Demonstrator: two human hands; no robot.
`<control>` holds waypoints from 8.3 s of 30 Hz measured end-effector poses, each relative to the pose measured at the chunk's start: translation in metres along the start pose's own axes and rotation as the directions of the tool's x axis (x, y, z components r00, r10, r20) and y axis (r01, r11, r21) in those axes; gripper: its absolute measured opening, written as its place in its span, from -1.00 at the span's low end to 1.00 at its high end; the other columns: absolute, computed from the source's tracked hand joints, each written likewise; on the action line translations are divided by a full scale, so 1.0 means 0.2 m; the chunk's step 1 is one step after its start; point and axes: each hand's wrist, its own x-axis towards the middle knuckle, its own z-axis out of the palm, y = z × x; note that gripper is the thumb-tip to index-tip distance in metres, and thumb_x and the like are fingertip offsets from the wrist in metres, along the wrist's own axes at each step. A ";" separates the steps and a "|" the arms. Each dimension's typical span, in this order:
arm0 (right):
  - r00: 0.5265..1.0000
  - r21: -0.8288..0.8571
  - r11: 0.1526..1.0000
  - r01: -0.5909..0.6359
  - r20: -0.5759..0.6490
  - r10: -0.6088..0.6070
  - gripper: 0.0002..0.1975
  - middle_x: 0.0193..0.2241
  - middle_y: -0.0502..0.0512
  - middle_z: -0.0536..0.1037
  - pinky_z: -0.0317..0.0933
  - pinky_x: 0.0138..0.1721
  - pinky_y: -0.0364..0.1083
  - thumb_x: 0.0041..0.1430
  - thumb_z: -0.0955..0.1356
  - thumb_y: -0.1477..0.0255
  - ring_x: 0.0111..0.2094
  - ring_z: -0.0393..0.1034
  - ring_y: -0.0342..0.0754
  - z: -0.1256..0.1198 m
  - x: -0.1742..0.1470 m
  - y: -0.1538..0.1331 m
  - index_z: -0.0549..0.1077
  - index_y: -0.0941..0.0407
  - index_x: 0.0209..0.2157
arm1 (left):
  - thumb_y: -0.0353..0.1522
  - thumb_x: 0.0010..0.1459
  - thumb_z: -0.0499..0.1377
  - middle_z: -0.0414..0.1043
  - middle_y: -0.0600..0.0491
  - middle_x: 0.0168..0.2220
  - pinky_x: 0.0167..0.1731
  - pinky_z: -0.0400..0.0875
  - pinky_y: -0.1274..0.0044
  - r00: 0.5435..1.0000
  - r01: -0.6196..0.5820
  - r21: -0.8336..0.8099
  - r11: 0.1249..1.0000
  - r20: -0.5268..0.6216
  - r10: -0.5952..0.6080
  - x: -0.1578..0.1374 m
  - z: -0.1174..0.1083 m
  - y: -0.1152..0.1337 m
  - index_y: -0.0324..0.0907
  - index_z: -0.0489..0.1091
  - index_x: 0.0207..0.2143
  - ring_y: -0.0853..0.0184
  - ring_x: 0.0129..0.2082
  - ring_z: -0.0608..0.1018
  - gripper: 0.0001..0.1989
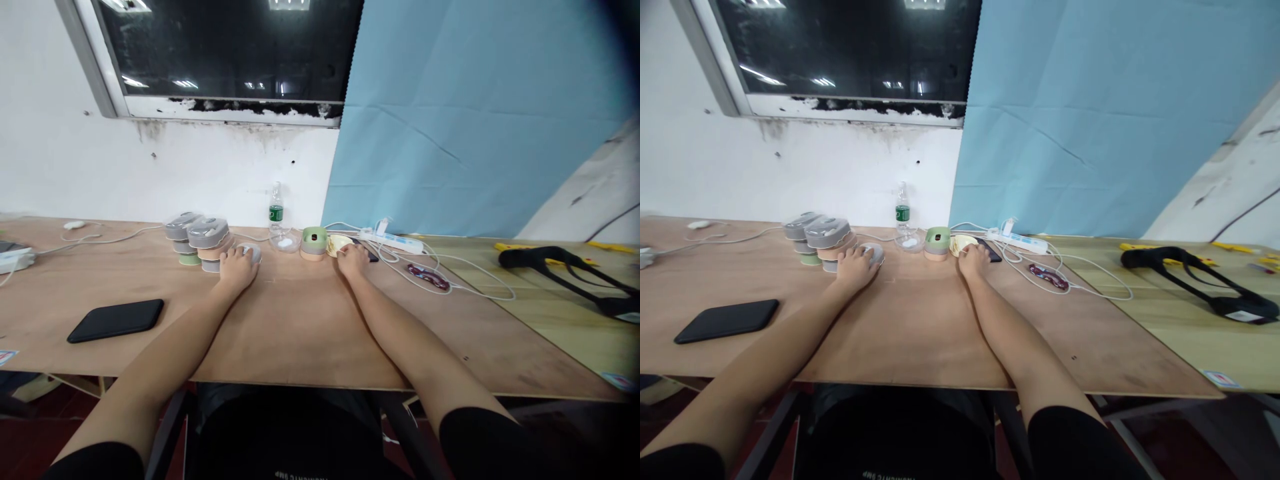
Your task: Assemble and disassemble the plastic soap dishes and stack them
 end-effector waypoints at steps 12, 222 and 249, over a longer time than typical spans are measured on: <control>0.773 0.350 0.710 0.611 -0.457 -0.440 -0.82 -0.12 0.26 0.36 0.12 0.04 0.14 0.29 0.17 0.30 0.01 0.22 0.09 -0.07 -0.11 -0.18 0.25 0.11 -0.22 | -0.02 0.18 0.01 0.13 -0.25 0.24 0.07 0.06 0.17 0.995 -0.041 -0.048 0.998 -0.096 0.037 -0.01 -0.02 0.03 -0.25 0.06 0.27 -0.09 0.22 0.14 -0.28; 0.855 0.306 0.894 0.326 0.308 -0.417 -0.64 -0.47 0.04 0.53 -0.02 -0.46 -0.15 0.17 0.25 0.13 -0.44 0.34 -0.08 -0.12 -0.30 -0.23 0.47 0.11 -0.42 | 0.03 -0.05 0.22 0.10 -0.24 0.22 0.01 0.17 0.18 0.970 0.118 -0.030 0.993 -0.211 -0.122 0.01 -0.13 -0.03 -0.19 0.37 0.00 -0.13 0.06 0.28 -0.35; 0.990 0.042 0.998 -0.042 0.136 0.036 -0.81 -0.29 0.19 0.56 0.13 -0.32 -0.07 0.07 0.30 0.33 -0.25 0.42 0.09 -0.04 -0.04 0.02 0.44 0.11 -0.30 | -0.06 0.08 0.14 0.14 -0.25 0.20 0.11 -0.03 0.11 0.955 0.110 -0.110 0.988 -0.265 -0.136 0.00 -0.11 -0.01 -0.20 0.29 0.09 -0.10 0.18 0.16 -0.41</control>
